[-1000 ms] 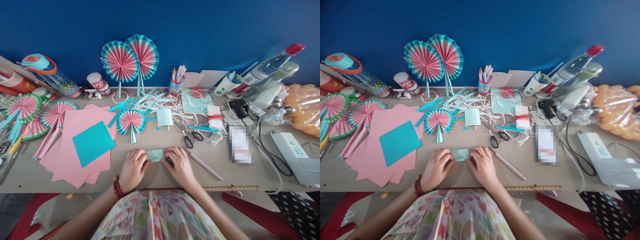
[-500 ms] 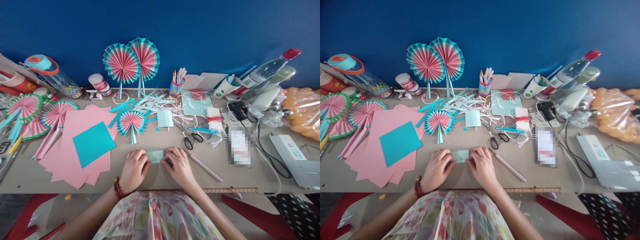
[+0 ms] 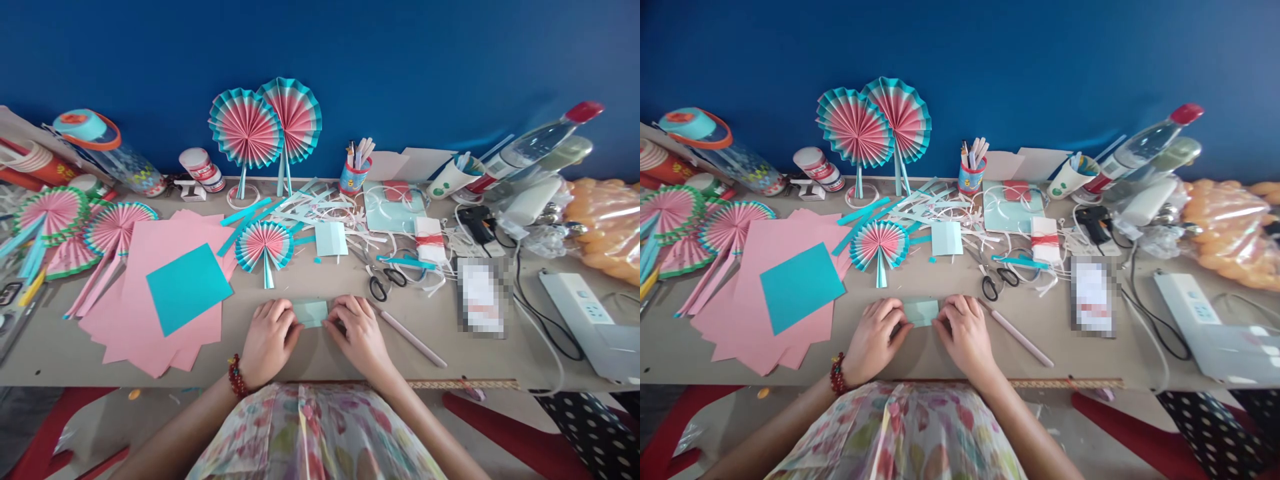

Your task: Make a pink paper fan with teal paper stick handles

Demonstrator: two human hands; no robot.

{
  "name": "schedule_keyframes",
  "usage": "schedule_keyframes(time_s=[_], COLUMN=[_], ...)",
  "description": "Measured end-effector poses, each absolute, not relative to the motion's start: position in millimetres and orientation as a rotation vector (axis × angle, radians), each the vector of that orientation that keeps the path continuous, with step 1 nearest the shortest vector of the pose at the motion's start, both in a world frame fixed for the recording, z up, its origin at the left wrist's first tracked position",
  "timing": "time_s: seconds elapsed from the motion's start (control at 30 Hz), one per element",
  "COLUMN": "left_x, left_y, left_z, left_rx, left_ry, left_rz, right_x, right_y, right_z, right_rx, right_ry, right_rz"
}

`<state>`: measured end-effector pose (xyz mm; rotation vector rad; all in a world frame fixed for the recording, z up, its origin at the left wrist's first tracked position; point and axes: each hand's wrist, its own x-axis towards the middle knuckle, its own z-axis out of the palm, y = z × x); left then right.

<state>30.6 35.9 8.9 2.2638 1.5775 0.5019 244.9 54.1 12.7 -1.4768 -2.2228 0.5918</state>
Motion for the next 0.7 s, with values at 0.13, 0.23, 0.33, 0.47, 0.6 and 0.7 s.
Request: schedule_keyframes(time_s=[0.13,0.23,0.33,0.47,0.6,0.7], left_x=[30.6,30.9,31.1,30.6,30.5,30.8], left_y=[36.0,36.2,36.4,36.2,36.2,36.1], left_z=[8.9,9.3,9.8,9.7,9.1,8.6], left_rx=[2.257,2.255,2.25,2.257,2.266,2.253], left_ry=[1.581,1.585,1.591,1.584,1.583,1.585], left_rz=[0.522,0.52,0.501,0.5,0.511,0.528], right_x=[244.9,245.0,245.3,245.2,244.5,244.5], right_y=[54.3,54.0,53.5,53.6,54.2,54.2], right_z=[12.3,11.3,10.1,9.3,10.1,10.0], right_rx=[-1.473,-1.475,-1.477,-1.476,-1.481,-1.482], right_ry=[-2.227,-2.221,-2.217,-2.216,-2.218,-2.219], right_rz=[0.58,0.585,0.6,0.598,0.581,0.571])
